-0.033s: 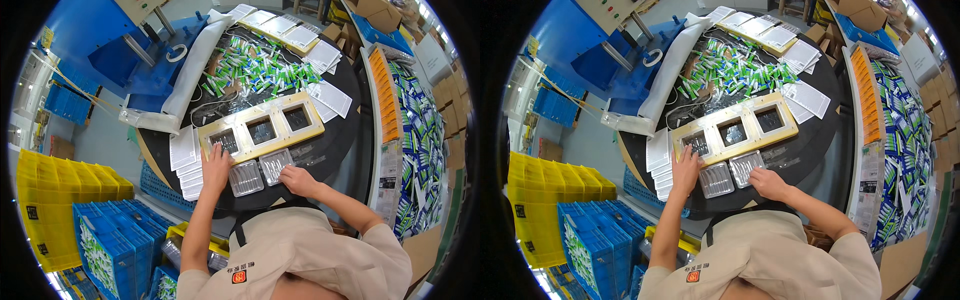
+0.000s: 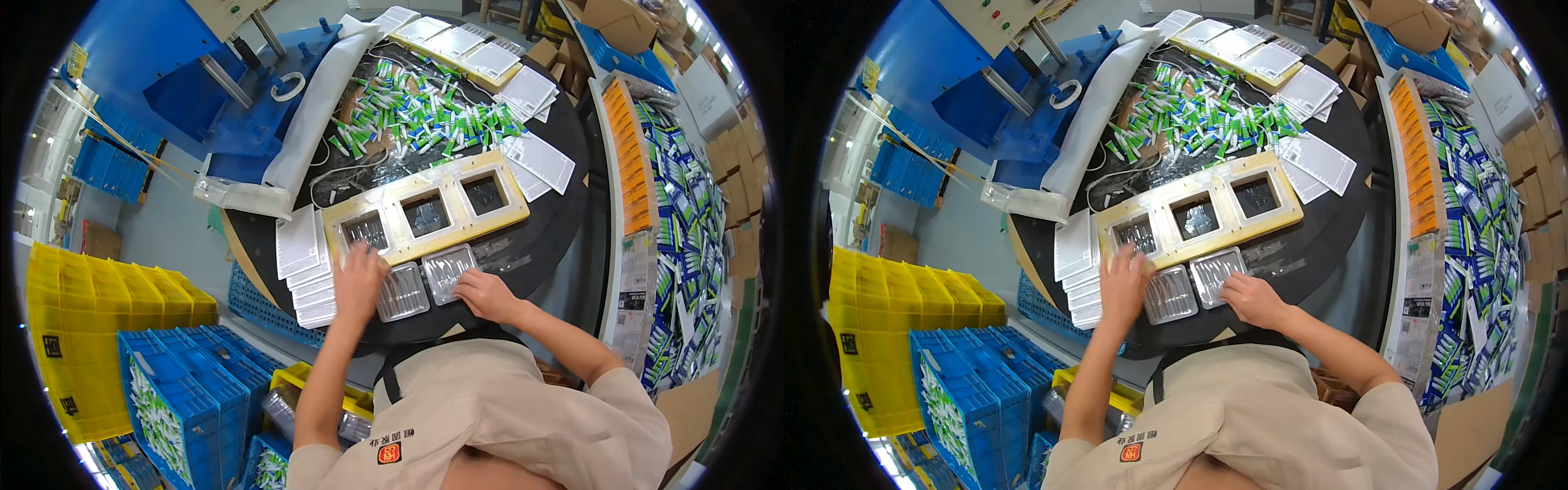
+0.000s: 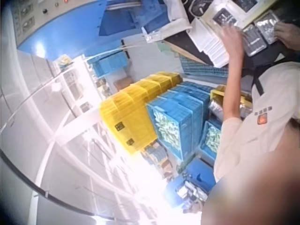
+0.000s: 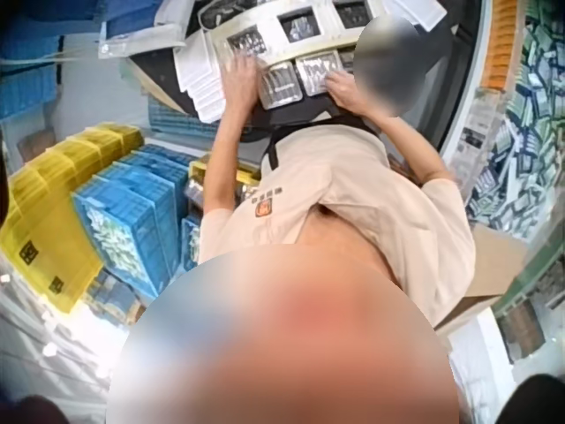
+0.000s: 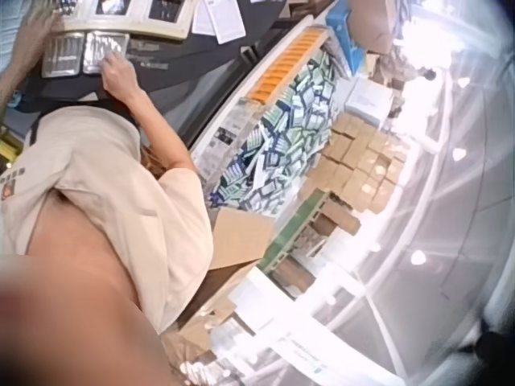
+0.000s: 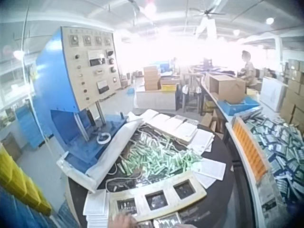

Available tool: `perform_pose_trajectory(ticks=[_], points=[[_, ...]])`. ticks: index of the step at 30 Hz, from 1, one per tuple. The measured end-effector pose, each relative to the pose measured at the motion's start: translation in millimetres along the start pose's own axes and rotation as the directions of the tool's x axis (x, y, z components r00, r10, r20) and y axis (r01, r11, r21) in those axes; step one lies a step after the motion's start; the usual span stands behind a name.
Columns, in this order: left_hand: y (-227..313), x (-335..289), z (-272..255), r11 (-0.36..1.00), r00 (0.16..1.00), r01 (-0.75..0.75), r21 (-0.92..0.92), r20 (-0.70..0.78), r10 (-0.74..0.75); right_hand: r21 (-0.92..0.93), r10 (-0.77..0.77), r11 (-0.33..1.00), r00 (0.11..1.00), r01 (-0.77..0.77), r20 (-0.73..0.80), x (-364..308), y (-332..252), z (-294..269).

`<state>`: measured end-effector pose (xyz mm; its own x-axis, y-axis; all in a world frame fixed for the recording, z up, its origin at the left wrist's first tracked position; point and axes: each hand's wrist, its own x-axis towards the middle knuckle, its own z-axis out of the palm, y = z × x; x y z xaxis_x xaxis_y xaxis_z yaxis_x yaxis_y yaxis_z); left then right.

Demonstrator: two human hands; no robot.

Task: The person places green cylindrical components into a yellow tray with multiple slots, then covers the tray with white paper sheets. The person repeats this process several times, handling the components and trays by hand.

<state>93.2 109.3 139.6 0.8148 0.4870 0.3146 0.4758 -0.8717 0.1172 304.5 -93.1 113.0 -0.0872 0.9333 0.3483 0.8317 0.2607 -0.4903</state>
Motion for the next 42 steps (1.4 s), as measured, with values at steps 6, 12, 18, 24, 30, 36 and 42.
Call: perform_pose_trajectory(ticks=[6, 12, 18, 24, 30, 36, 42], points=[[99, -62, 13, 0.902, 0.916, -0.4, -0.162, -0.036, 0.399, 0.284, 0.238, 0.941, 0.957, -0.185, -0.164, 25, -8, -45], [118, -60, 32, 0.959, 0.972, -0.236, -0.16, -0.043, 0.232, 0.163, 0.111, 0.985, 0.908, -0.048, -0.404, 75, 25, -67], [128, -39, 26, 0.984, 0.992, -0.088, -0.152, -0.1, 0.073, 0.088, -0.047, 0.995, 0.993, 0.057, -0.112, 106, 81, 7], [103, 8, 37, 0.997, 1.0, 0.006, -0.082, -0.007, -0.006, 0.28, 0.043, 0.955, 0.982, -0.095, 0.184, 123, 110, 3], [82, 19, 56, 1.0, 0.974, -0.019, 0.003, 0.226, 0.018, 0.688, 0.372, 0.637, 0.92, -0.347, 0.12, 126, 102, -39], [80, 33, 50, 0.997, 0.996, -0.007, -0.081, 0.084, 0.014, 0.173, 0.238, 0.966, 0.929, -0.194, -0.284, 76, 120, -104], [102, 16, 22, 0.91, 0.993, -0.041, -0.412, 0.085, 0.083, 0.063, 0.203, 0.978, 0.978, -0.201, -0.037, 45, 148, -78]])
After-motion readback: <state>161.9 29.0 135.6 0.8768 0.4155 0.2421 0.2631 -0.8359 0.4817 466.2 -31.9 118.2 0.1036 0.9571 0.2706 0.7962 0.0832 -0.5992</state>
